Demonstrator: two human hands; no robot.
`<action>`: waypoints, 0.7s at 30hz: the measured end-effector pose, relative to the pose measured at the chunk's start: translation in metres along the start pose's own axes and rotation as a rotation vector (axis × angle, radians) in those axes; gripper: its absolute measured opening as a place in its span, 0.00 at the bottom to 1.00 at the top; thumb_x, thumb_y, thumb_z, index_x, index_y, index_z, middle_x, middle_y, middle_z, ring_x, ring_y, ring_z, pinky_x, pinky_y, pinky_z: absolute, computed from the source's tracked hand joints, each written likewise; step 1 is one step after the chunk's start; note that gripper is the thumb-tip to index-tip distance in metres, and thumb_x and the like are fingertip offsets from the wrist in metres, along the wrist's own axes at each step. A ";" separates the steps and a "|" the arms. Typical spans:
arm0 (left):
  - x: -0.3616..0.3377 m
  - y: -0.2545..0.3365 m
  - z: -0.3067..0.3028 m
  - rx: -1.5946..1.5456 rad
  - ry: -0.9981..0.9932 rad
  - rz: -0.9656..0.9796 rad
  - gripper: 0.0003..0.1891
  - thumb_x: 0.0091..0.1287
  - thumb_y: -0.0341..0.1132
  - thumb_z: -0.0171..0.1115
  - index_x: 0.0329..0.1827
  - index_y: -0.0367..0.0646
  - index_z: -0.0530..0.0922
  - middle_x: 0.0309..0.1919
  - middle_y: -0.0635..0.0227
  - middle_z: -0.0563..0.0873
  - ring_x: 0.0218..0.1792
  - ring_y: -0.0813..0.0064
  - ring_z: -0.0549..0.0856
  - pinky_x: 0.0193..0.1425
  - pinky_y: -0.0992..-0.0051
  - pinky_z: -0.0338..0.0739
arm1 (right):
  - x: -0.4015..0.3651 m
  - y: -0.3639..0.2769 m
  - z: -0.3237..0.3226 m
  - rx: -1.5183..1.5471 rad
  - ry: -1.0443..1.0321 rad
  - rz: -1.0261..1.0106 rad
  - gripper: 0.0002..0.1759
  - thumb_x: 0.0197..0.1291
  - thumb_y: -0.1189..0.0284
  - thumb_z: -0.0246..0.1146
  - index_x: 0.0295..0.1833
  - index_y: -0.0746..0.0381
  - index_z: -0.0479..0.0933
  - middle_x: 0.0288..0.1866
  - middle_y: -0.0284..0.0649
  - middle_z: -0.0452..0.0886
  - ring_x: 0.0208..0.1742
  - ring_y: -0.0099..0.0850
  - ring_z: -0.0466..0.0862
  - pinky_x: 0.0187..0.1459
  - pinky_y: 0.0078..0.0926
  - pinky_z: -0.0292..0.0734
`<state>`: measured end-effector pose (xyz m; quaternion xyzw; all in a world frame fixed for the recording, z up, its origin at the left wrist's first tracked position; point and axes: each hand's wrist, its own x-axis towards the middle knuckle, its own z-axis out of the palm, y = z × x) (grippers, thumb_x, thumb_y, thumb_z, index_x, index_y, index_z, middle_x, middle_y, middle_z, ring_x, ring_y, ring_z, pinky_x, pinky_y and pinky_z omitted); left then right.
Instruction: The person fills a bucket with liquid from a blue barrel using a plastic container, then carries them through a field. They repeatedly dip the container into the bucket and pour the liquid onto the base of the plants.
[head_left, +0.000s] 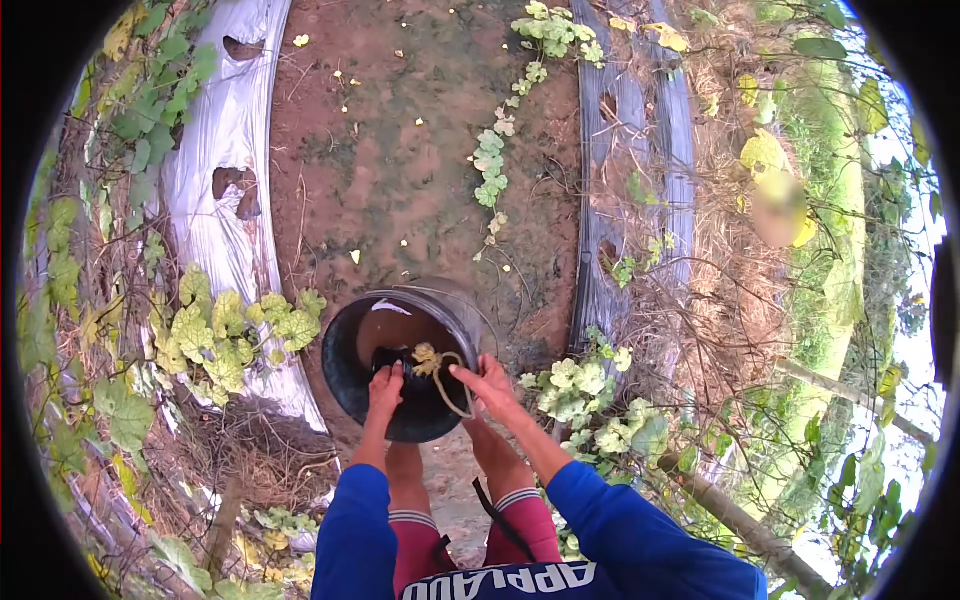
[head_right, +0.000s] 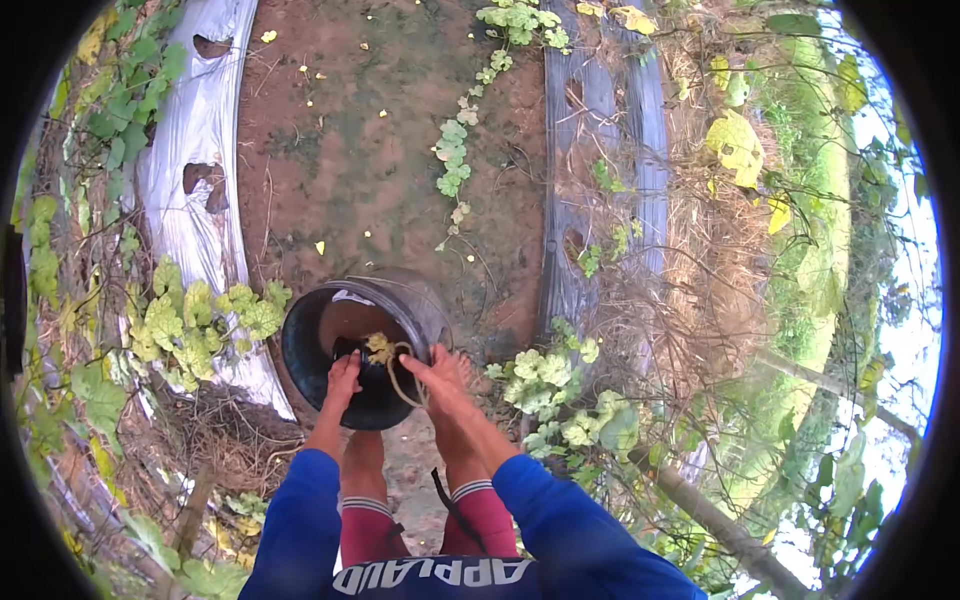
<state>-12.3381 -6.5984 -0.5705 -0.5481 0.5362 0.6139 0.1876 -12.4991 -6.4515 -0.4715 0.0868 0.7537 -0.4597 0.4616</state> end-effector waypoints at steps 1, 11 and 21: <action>0.011 -0.006 -0.003 -0.041 -0.011 -0.045 0.26 0.66 0.56 0.57 0.47 0.39 0.77 0.37 0.55 0.82 0.27 0.69 0.82 0.26 0.70 0.81 | -0.009 -0.012 0.004 -0.110 0.016 0.055 0.30 0.50 0.56 0.74 0.47 0.67 0.72 0.40 0.39 0.81 0.42 0.29 0.80 0.47 0.27 0.75; 0.075 -0.031 -0.008 -0.217 -0.138 -0.252 0.37 0.57 0.61 0.64 0.57 0.35 0.75 0.42 0.60 0.80 0.28 0.71 0.82 0.28 0.68 0.85 | -0.005 0.005 0.023 -0.041 0.147 -0.043 0.23 0.50 0.60 0.70 0.39 0.66 0.69 0.34 0.37 0.72 0.37 0.27 0.70 0.41 0.28 0.67; 0.076 -0.022 -0.008 -0.105 0.041 -0.265 0.32 0.60 0.58 0.61 0.53 0.36 0.79 0.38 0.56 0.84 0.24 0.69 0.84 0.26 0.70 0.85 | -0.011 0.033 0.032 -0.015 0.120 -0.075 0.17 0.52 0.70 0.70 0.44 0.64 0.72 0.38 0.34 0.78 0.39 0.23 0.75 0.45 0.23 0.71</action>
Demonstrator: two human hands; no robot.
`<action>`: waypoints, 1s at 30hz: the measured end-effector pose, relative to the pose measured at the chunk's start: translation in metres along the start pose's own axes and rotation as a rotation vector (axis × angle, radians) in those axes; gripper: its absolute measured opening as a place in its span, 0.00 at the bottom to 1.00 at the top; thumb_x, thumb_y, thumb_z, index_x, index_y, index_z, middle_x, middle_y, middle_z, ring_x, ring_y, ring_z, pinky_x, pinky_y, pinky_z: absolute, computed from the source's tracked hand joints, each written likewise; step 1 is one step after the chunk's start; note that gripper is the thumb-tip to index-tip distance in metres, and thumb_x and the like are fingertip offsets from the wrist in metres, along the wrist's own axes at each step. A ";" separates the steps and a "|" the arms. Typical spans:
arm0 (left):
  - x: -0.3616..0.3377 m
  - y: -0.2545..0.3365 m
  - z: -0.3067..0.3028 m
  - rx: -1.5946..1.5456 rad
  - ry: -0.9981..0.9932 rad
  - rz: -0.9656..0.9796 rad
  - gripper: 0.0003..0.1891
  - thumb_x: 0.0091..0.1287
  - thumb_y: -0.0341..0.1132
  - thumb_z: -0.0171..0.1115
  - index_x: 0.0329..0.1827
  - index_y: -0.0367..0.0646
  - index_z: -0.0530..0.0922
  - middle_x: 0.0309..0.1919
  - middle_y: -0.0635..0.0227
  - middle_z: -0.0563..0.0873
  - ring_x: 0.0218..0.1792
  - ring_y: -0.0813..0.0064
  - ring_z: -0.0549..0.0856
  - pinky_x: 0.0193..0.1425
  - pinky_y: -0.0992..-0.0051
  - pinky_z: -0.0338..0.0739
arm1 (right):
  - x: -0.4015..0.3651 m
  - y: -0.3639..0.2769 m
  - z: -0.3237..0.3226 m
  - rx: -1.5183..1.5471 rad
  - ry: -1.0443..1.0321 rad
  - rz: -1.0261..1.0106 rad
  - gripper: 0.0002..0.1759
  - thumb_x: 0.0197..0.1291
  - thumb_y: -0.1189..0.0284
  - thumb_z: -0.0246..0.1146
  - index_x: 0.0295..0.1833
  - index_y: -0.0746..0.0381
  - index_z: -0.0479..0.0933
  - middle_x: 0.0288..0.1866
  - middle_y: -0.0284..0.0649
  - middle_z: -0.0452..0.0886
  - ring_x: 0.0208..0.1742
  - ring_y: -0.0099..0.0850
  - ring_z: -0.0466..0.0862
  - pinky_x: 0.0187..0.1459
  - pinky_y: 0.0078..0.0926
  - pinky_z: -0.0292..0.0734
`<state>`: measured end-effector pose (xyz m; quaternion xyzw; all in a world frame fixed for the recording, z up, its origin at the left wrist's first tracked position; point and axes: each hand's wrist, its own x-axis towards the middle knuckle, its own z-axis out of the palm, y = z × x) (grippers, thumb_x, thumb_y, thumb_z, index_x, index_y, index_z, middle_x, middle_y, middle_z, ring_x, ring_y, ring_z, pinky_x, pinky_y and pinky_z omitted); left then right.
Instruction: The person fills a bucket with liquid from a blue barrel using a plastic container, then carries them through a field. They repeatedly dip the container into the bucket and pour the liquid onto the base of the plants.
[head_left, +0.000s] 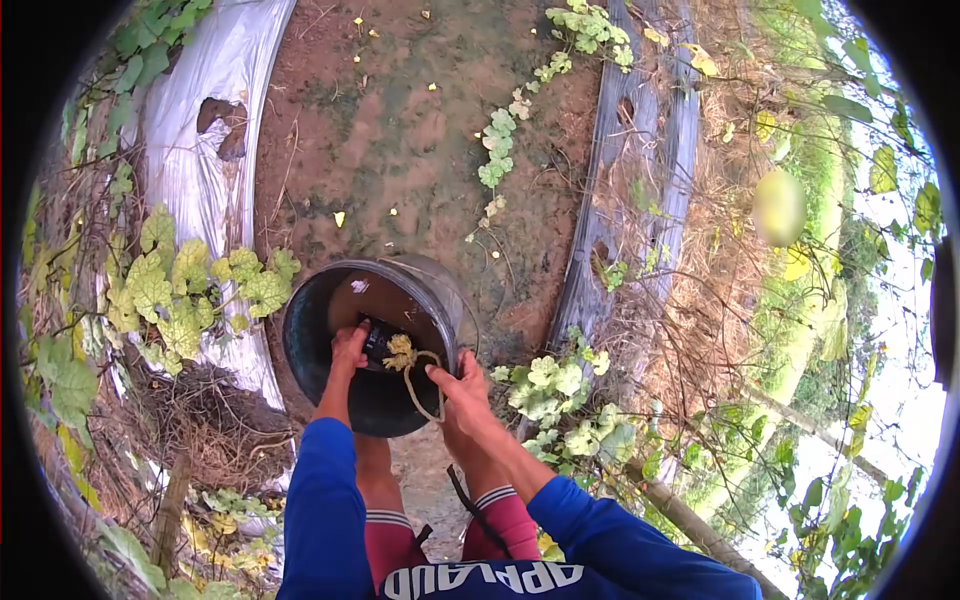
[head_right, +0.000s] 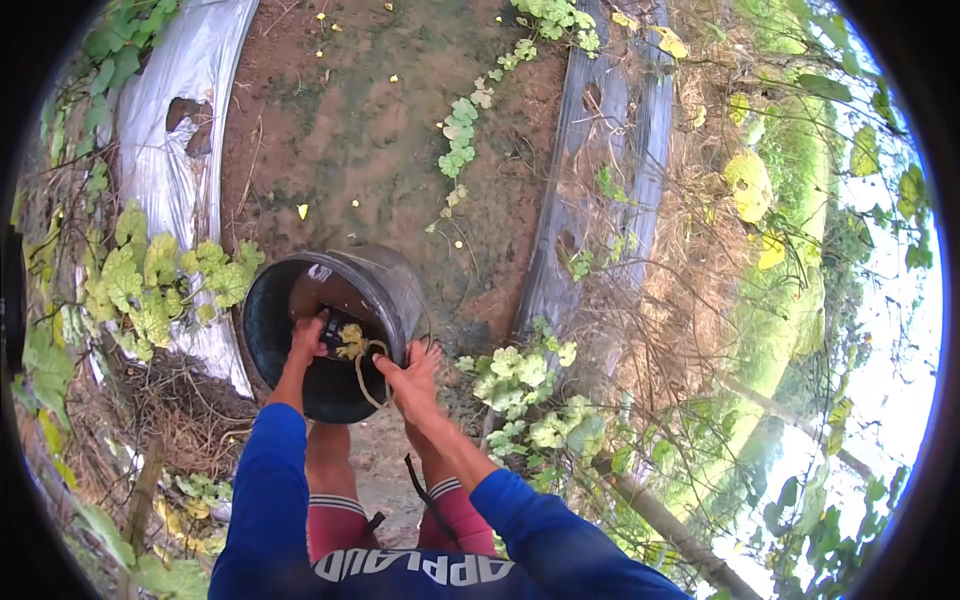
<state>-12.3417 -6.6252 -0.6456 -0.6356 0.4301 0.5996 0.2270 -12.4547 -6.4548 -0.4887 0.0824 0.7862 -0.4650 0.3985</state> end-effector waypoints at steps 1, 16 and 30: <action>0.001 0.000 -0.002 -0.002 0.003 0.004 0.32 0.60 0.58 0.61 0.53 0.36 0.79 0.38 0.56 0.84 0.24 0.69 0.84 0.26 0.70 0.85 | -0.002 0.002 0.006 -0.044 0.035 -0.036 0.18 0.52 0.71 0.70 0.45 0.65 0.72 0.38 0.34 0.79 0.40 0.23 0.76 0.46 0.22 0.71; 0.038 -0.030 0.009 0.209 0.208 0.415 0.28 0.60 0.56 0.59 0.32 0.33 0.82 0.36 0.39 0.84 0.46 0.43 0.82 0.53 0.53 0.75 | -0.029 -0.022 0.028 -0.038 0.040 0.010 0.19 0.48 0.66 0.71 0.38 0.63 0.69 0.32 0.31 0.72 0.33 0.21 0.69 0.36 0.24 0.67; -0.157 0.038 -0.028 0.639 0.242 1.078 0.12 0.60 0.40 0.63 0.30 0.38 0.82 0.27 0.51 0.84 0.32 0.47 0.83 0.45 0.55 0.76 | 0.007 -0.025 0.005 0.351 -0.041 0.180 0.19 0.44 0.76 0.71 0.40 0.61 0.69 0.31 0.32 0.75 0.30 0.23 0.76 0.33 0.25 0.75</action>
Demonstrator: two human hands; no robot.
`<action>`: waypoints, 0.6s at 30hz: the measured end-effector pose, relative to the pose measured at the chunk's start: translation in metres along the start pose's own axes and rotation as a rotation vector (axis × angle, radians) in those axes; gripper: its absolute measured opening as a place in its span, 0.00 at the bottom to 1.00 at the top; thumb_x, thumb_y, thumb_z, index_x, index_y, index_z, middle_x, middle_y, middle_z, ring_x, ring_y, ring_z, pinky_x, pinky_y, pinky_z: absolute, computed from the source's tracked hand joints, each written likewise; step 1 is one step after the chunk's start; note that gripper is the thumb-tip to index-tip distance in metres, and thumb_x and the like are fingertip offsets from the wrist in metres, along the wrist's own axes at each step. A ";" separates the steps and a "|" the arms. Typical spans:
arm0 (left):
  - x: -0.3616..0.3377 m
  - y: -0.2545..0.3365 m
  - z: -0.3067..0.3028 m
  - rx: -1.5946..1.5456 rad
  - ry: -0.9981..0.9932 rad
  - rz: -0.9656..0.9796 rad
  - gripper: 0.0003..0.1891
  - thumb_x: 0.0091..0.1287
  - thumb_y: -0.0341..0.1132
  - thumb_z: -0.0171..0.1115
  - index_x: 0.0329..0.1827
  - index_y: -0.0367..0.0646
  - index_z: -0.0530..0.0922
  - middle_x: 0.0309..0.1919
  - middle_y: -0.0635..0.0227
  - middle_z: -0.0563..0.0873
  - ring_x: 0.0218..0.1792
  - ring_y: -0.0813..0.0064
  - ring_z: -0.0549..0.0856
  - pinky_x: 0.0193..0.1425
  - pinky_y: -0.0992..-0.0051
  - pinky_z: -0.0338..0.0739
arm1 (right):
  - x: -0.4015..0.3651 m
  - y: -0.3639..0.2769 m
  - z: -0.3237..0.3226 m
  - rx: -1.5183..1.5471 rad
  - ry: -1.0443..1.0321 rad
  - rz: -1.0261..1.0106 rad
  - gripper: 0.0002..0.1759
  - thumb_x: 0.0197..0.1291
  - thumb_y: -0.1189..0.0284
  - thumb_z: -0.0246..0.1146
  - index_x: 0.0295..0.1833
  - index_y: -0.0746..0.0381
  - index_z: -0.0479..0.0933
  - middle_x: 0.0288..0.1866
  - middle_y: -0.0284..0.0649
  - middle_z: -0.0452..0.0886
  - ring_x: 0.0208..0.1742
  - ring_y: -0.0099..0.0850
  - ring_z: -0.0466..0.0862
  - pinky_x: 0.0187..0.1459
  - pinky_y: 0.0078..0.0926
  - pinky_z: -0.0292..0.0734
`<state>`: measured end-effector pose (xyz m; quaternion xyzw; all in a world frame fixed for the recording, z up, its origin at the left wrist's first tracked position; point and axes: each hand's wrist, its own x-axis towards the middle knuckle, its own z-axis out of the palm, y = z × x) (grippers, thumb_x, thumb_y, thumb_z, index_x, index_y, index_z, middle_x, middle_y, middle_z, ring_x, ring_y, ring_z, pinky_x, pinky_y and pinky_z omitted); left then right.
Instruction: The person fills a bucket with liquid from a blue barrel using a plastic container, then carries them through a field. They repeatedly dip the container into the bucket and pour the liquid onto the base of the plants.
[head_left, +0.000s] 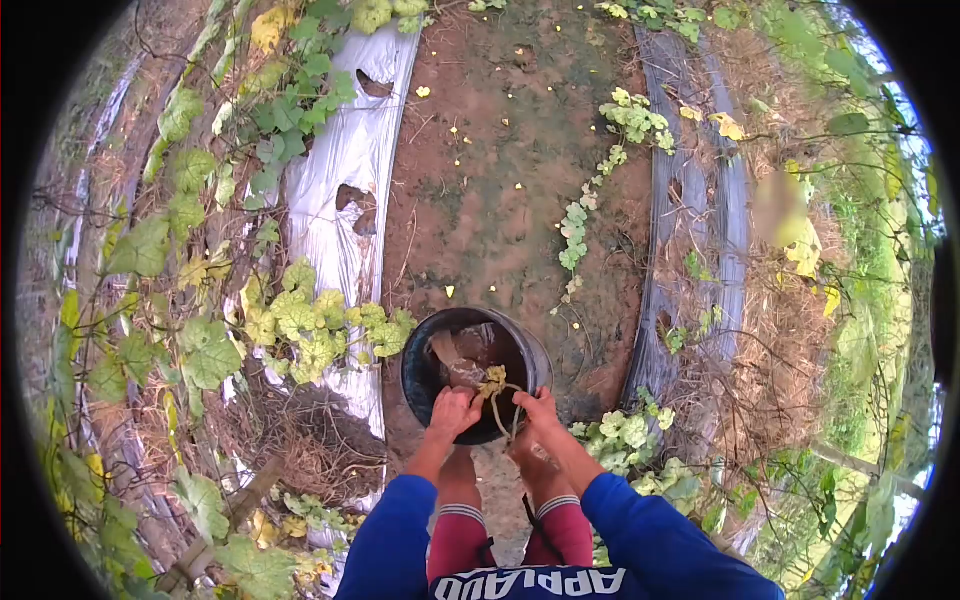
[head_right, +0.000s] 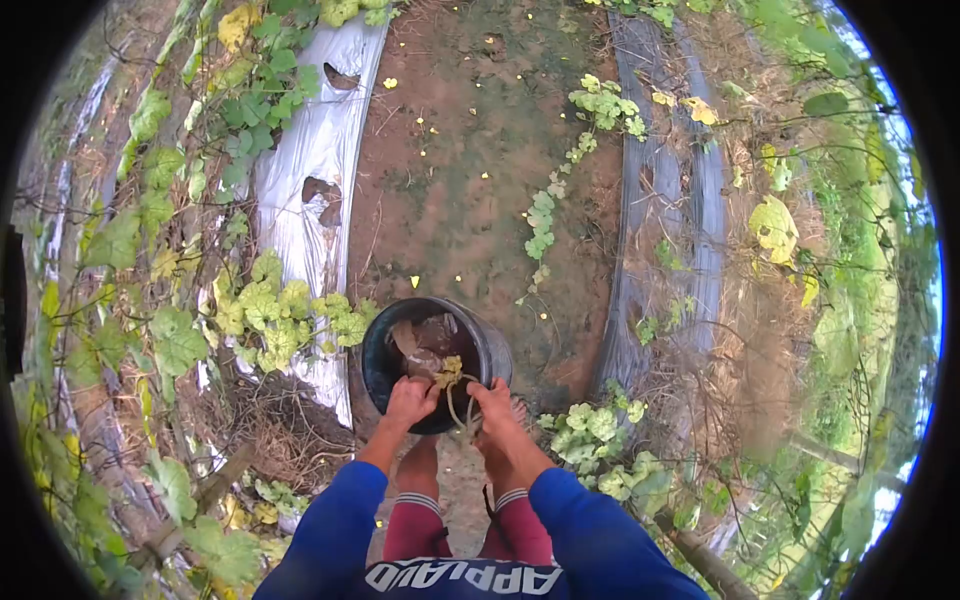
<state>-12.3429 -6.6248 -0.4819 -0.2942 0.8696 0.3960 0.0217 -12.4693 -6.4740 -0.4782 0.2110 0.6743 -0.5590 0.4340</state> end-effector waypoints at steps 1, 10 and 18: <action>-0.003 0.012 -0.015 0.008 -0.012 0.014 0.12 0.60 0.40 0.63 0.30 0.38 0.82 0.27 0.51 0.84 0.32 0.47 0.83 0.45 0.55 0.76 | -0.004 -0.012 0.001 0.018 0.009 -0.001 0.19 0.44 0.76 0.71 0.40 0.61 0.69 0.31 0.32 0.75 0.30 0.23 0.76 0.33 0.25 0.75; 0.006 0.101 -0.187 0.053 0.147 0.224 0.10 0.57 0.37 0.66 0.27 0.38 0.82 0.28 0.55 0.84 0.32 0.50 0.81 0.39 0.57 0.76 | -0.063 -0.117 -0.033 0.143 0.178 0.241 0.16 0.42 0.75 0.69 0.38 0.57 0.72 0.30 0.35 0.75 0.23 0.31 0.75 0.22 0.33 0.71; 0.070 0.132 -0.330 0.108 0.149 0.300 0.13 0.57 0.35 0.66 0.20 0.37 0.76 0.22 0.53 0.79 0.26 0.49 0.79 0.33 0.54 0.72 | -0.076 -0.179 -0.089 0.550 0.235 0.194 0.07 0.43 0.76 0.67 0.25 0.56 0.74 0.19 0.32 0.73 0.18 0.31 0.74 0.20 0.34 0.70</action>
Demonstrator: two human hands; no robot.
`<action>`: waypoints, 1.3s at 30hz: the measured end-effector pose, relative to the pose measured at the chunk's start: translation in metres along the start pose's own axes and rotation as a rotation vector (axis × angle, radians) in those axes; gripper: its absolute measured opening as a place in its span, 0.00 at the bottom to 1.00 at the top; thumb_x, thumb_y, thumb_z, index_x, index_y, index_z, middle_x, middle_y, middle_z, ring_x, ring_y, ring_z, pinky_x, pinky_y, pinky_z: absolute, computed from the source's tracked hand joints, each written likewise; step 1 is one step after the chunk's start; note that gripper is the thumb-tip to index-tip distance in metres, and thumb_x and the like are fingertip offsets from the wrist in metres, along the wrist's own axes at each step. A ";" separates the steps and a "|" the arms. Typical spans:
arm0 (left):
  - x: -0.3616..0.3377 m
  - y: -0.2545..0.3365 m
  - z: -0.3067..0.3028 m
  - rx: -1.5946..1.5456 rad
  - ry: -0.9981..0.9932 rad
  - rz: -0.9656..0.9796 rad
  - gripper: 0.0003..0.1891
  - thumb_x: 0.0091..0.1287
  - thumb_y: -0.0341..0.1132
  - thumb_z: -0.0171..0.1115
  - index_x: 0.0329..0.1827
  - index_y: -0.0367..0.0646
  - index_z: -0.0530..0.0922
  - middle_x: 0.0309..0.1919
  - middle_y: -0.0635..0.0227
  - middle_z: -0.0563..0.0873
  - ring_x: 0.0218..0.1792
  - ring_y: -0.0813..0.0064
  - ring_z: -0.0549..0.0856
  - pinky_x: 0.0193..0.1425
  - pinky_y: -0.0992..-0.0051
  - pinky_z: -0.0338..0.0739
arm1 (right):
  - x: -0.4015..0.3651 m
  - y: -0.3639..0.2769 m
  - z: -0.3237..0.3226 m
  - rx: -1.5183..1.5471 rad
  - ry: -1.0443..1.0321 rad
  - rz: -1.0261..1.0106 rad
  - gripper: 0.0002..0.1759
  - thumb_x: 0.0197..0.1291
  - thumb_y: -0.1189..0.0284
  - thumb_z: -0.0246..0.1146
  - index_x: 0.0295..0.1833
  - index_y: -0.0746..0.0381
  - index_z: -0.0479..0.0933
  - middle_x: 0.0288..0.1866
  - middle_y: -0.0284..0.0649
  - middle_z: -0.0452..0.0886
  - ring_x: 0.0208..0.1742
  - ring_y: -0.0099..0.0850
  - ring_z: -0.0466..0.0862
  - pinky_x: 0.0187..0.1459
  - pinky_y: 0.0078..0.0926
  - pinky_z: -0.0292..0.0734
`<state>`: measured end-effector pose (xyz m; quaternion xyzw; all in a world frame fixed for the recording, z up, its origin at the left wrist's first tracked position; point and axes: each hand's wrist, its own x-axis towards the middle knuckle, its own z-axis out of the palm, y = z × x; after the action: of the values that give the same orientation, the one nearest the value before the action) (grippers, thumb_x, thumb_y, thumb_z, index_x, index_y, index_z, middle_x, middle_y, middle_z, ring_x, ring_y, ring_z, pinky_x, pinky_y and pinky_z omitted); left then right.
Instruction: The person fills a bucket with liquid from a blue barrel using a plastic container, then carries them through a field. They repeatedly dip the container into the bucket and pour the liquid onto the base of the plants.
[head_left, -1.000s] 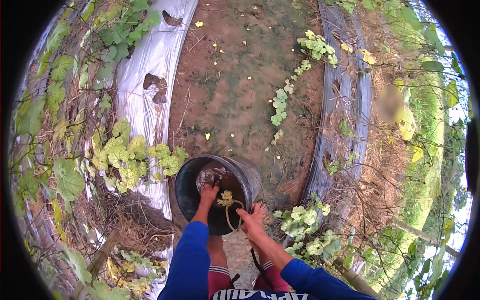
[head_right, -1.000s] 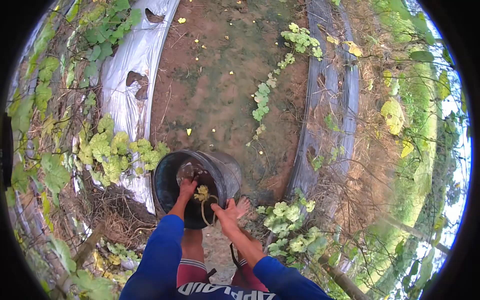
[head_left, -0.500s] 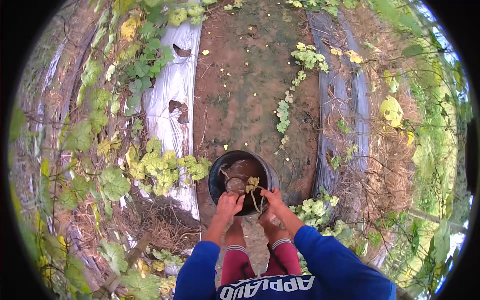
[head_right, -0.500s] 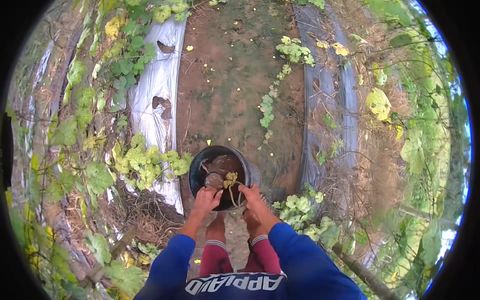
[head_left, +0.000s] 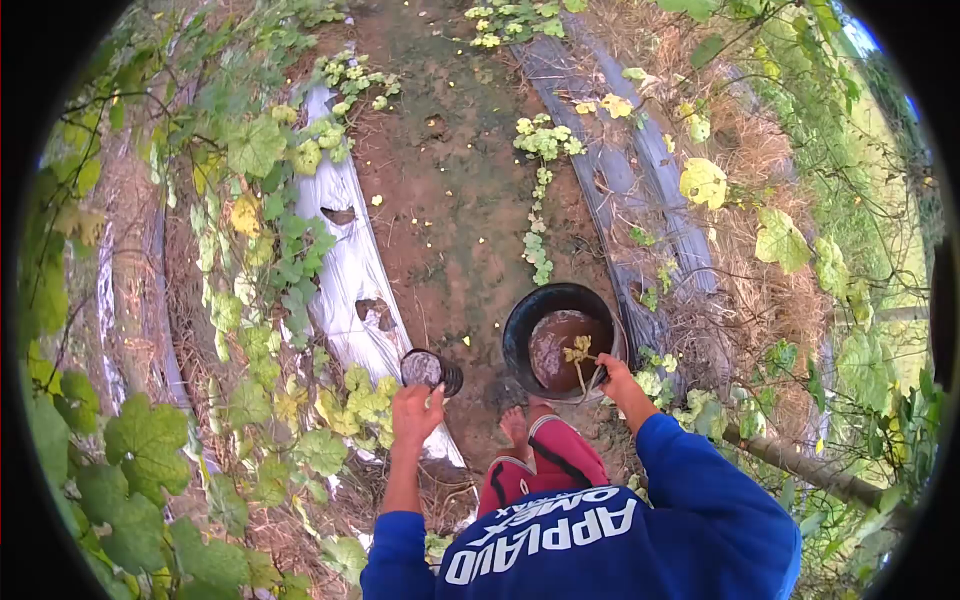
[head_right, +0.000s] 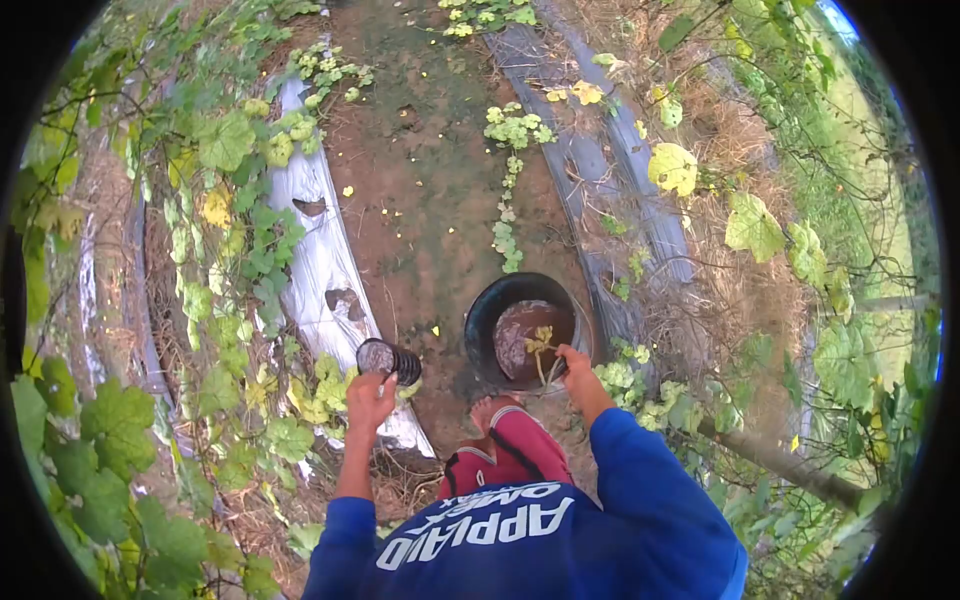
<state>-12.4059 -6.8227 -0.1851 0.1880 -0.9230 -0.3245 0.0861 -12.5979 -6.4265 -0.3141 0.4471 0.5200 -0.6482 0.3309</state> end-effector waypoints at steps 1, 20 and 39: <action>0.017 -0.006 -0.013 0.021 -0.013 0.002 0.13 0.57 0.35 0.66 0.20 0.37 0.75 0.21 0.53 0.79 0.26 0.48 0.79 0.33 0.54 0.73 | 0.001 -0.014 0.003 0.027 0.052 0.033 0.09 0.40 0.77 0.68 0.25 0.57 0.73 0.20 0.33 0.72 0.18 0.32 0.73 0.19 0.35 0.69; 0.445 -0.056 -0.093 0.238 -0.271 0.305 0.13 0.58 0.38 0.64 0.23 0.37 0.78 0.24 0.51 0.82 0.28 0.46 0.81 0.35 0.54 0.75 | 0.035 -0.145 0.052 0.184 0.206 -0.050 0.09 0.40 0.70 0.67 0.29 0.57 0.75 0.26 0.35 0.79 0.28 0.38 0.79 0.34 0.43 0.76; 0.819 0.110 0.118 0.300 -0.749 0.889 0.13 0.56 0.43 0.62 0.27 0.41 0.78 0.29 0.59 0.84 0.35 0.55 0.83 0.40 0.59 0.76 | 0.064 -0.238 0.231 0.991 0.302 0.141 0.24 0.42 0.73 0.65 0.50 0.62 0.76 0.51 0.43 0.81 0.52 0.44 0.79 0.56 0.50 0.73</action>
<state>-13.2200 -7.0068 -0.1765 -0.3330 -0.9165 -0.1676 -0.1450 -12.8895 -6.5910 -0.2695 0.6726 0.1614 -0.7209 0.0439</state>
